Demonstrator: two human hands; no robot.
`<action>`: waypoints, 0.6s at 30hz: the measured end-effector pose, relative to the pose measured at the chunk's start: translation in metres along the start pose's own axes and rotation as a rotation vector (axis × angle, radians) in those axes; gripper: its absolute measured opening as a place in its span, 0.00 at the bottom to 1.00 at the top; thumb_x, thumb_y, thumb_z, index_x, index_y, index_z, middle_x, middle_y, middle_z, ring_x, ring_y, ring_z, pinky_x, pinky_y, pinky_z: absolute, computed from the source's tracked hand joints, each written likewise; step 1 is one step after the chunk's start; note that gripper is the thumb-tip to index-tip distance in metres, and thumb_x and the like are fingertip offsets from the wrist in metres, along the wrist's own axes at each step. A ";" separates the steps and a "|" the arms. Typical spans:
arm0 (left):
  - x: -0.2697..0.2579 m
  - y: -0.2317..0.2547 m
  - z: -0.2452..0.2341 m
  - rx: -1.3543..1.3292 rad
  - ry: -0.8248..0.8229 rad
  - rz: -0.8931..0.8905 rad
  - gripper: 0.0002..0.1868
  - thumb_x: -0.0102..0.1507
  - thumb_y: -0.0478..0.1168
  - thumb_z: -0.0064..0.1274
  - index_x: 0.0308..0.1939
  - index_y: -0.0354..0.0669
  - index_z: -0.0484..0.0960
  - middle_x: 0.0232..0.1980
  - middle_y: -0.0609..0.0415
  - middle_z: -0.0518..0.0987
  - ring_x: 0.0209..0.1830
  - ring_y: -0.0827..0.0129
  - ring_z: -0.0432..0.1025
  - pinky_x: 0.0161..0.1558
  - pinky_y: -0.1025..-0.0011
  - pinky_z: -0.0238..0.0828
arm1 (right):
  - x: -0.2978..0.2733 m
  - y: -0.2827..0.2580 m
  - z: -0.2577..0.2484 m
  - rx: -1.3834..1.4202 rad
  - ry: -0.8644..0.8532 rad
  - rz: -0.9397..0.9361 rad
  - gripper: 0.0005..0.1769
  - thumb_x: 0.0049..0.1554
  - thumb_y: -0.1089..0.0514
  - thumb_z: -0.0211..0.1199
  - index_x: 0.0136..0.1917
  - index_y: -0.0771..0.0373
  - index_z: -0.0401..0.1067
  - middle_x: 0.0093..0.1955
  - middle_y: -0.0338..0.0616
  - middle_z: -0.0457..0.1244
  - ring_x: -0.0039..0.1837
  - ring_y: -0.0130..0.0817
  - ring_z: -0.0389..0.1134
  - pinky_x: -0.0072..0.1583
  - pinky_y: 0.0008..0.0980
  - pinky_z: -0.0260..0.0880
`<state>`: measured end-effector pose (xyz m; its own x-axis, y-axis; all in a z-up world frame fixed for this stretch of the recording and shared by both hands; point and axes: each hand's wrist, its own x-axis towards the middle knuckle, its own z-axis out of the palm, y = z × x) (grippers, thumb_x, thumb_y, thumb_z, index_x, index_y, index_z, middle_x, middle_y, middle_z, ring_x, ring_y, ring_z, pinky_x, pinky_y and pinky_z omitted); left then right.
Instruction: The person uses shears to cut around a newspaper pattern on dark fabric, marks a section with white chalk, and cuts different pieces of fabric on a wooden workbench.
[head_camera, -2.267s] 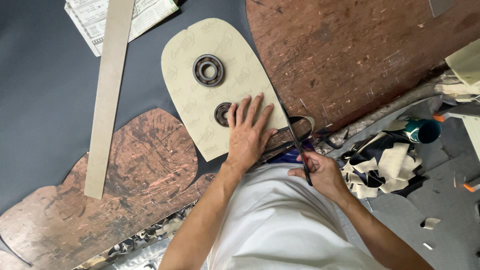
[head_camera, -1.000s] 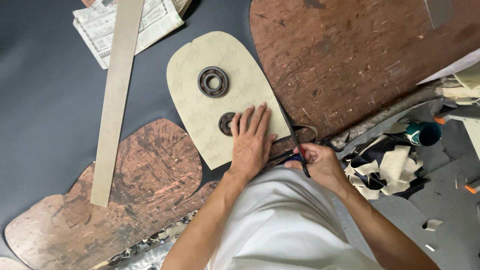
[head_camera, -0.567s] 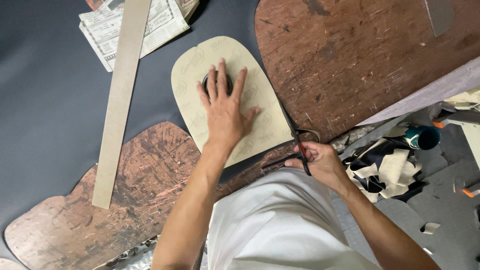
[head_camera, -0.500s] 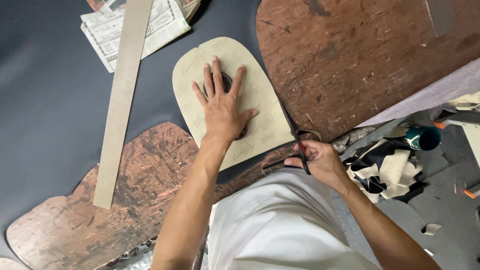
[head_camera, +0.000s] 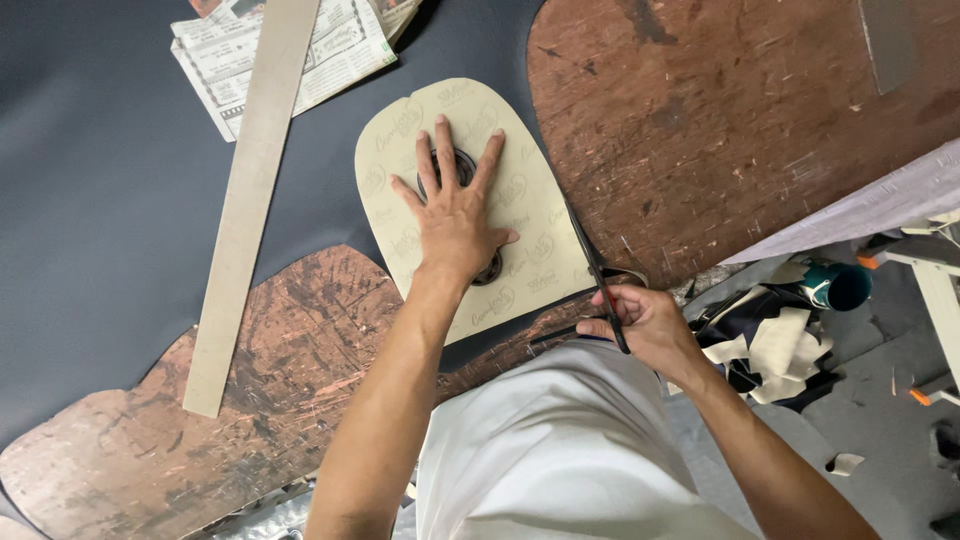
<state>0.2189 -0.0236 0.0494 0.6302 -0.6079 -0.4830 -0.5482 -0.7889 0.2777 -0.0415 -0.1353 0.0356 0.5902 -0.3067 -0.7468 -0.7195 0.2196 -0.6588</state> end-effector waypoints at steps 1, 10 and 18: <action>0.000 0.000 0.000 -0.002 0.002 -0.002 0.69 0.40 0.56 0.79 0.78 0.77 0.50 0.82 0.40 0.29 0.83 0.41 0.28 0.69 0.19 0.32 | 0.000 0.000 0.000 -0.019 0.007 -0.009 0.17 0.48 0.59 0.78 0.47 0.66 0.76 0.33 0.31 0.65 0.35 0.15 0.62 0.37 0.20 0.63; 0.001 -0.003 0.004 -0.018 0.009 0.001 0.69 0.39 0.56 0.79 0.78 0.78 0.50 0.83 0.40 0.30 0.83 0.41 0.29 0.69 0.19 0.32 | 0.000 0.004 0.000 -0.001 0.009 -0.037 0.16 0.48 0.58 0.78 0.47 0.65 0.76 0.32 0.30 0.63 0.35 0.16 0.59 0.36 0.21 0.60; 0.002 -0.004 0.006 -0.002 -0.006 0.003 0.69 0.40 0.56 0.79 0.78 0.78 0.49 0.83 0.40 0.29 0.83 0.40 0.28 0.69 0.18 0.32 | 0.009 -0.022 0.001 -0.058 0.010 -0.018 0.15 0.47 0.59 0.78 0.46 0.65 0.77 0.34 0.30 0.66 0.36 0.14 0.63 0.38 0.18 0.64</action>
<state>0.2192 -0.0217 0.0422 0.6254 -0.6095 -0.4872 -0.5490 -0.7874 0.2804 -0.0202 -0.1422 0.0438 0.5996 -0.3197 -0.7337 -0.7289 0.1603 -0.6656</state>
